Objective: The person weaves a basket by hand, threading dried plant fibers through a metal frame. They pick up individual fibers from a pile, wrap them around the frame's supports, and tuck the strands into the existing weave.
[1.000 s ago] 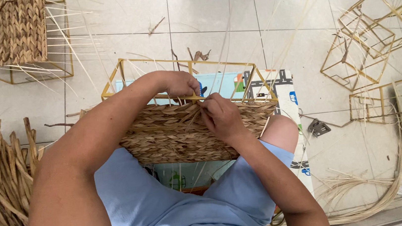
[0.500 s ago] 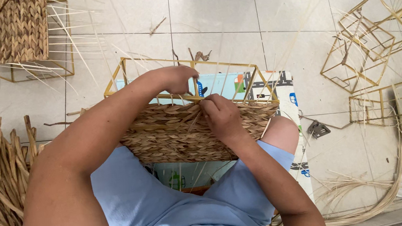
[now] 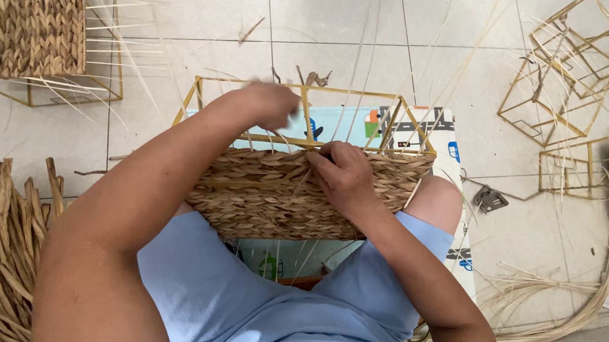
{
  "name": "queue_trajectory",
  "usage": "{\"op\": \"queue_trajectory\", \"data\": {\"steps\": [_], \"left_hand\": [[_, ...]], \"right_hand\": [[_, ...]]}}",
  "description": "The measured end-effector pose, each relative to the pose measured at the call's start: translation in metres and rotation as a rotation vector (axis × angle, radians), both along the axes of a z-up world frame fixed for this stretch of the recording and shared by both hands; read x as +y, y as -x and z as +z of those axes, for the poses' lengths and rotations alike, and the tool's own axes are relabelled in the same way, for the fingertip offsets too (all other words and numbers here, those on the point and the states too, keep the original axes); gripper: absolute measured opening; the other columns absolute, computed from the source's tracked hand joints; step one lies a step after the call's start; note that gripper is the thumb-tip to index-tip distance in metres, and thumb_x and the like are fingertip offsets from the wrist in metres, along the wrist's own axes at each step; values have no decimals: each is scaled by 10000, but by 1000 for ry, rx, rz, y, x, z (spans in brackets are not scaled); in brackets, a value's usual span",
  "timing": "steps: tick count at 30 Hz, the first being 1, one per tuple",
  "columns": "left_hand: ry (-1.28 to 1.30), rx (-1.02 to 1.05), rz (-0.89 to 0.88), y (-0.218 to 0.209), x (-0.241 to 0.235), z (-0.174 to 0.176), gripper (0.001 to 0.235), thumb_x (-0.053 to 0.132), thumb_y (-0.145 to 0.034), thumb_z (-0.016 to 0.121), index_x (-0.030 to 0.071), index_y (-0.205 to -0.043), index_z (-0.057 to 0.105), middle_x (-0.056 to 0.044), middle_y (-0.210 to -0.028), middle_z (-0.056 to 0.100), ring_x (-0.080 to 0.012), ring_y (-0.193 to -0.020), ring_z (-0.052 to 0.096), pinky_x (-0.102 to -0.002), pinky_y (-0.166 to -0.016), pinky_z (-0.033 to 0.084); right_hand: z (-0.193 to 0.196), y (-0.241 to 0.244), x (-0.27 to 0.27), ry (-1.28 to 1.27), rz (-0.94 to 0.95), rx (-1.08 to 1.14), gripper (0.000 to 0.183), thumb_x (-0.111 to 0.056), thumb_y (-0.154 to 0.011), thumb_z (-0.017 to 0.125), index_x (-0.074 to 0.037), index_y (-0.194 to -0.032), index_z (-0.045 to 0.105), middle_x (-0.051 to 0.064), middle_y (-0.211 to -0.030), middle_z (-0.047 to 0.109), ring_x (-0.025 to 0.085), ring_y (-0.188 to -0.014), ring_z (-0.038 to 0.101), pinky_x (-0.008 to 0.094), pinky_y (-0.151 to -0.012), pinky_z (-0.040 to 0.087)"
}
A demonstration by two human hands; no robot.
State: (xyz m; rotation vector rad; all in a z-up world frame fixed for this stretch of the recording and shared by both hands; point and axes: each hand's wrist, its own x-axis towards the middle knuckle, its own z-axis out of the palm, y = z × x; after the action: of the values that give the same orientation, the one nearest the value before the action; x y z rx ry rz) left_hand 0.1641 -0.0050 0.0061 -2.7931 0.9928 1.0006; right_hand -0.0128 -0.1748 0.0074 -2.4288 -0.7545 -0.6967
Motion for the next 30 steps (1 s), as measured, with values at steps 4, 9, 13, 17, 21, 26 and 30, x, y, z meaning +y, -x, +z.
{"op": "queue_trajectory", "data": {"steps": [4, 9, 13, 17, 21, 26, 30], "left_hand": [[236, 341, 38, 5, 9, -3, 362, 369, -975, 595, 156, -1235, 731, -54, -1155, 757, -243, -1087, 701, -429, -981, 524], [266, 469, 174, 7, 4, -8, 685, 612, -1010, 387, 61, -1121, 778, -139, -1157, 765, -328, -1098, 684, -474, -973, 517], [296, 490, 224, 18, -3, -7, 876, 734, -963, 204, 106, -1187, 773, -148, -1360, 634, -316, -1320, 542, -500, -1088, 409], [316, 545, 348, 25, -2, -1, 954, 766, -950, 157, 62, -1278, 711, -235, -1436, 600, -365, -1387, 538, -540, -1124, 424], [376, 692, 396, 32, -3, 5, 877, 756, -915, 179, 157, -1425, 565, -197, -1476, 544, -357, -1397, 483, -544, -1112, 413], [375, 347, 329, 38, -3, 30, 806, 710, -1013, 240, 56, -1250, 647, -207, -1288, 649, -365, -1235, 602, -495, -1043, 468], [1062, -762, 96, 78, 14, 66, 349, 385, -983, 611, 42, -1011, 669, -137, -1016, 681, -347, -938, 634, -485, -836, 499]], "right_hand": [[3, 0, 7, 26, -40, 14, 300, -24, -829, 774, -73, -1117, 707, 90, -916, 615, 284, -819, 624, 417, -701, 494], [3, -5, 19, 22, -88, -19, 284, -52, -864, 782, -86, -1134, 699, 67, -902, 610, 267, -802, 620, 405, -678, 491], [1, -9, 32, 105, -122, -58, 264, -52, -846, 748, -94, -1099, 682, 69, -881, 566, 263, -766, 596, 409, -665, 474], [-1, -11, 36, 148, -116, -6, 242, -24, -837, 727, -77, -1065, 665, 96, -905, 538, 294, -747, 567, 433, -657, 454], [4, -13, 36, 105, -96, 63, 236, -16, -809, 708, -49, -1022, 612, 132, -984, 557, 334, -796, 574, 471, -693, 458], [3, -20, 32, 126, -72, 128, 328, -7, -718, 732, -39, -1024, 620, 161, -1002, 566, 363, -779, 577, 480, -666, 463], [-7, -22, 16, 33, 40, 90, 267, -16, -799, 770, -34, -1000, 596, 155, -1019, 570, 375, -833, 592, 474, -723, 474]]}}
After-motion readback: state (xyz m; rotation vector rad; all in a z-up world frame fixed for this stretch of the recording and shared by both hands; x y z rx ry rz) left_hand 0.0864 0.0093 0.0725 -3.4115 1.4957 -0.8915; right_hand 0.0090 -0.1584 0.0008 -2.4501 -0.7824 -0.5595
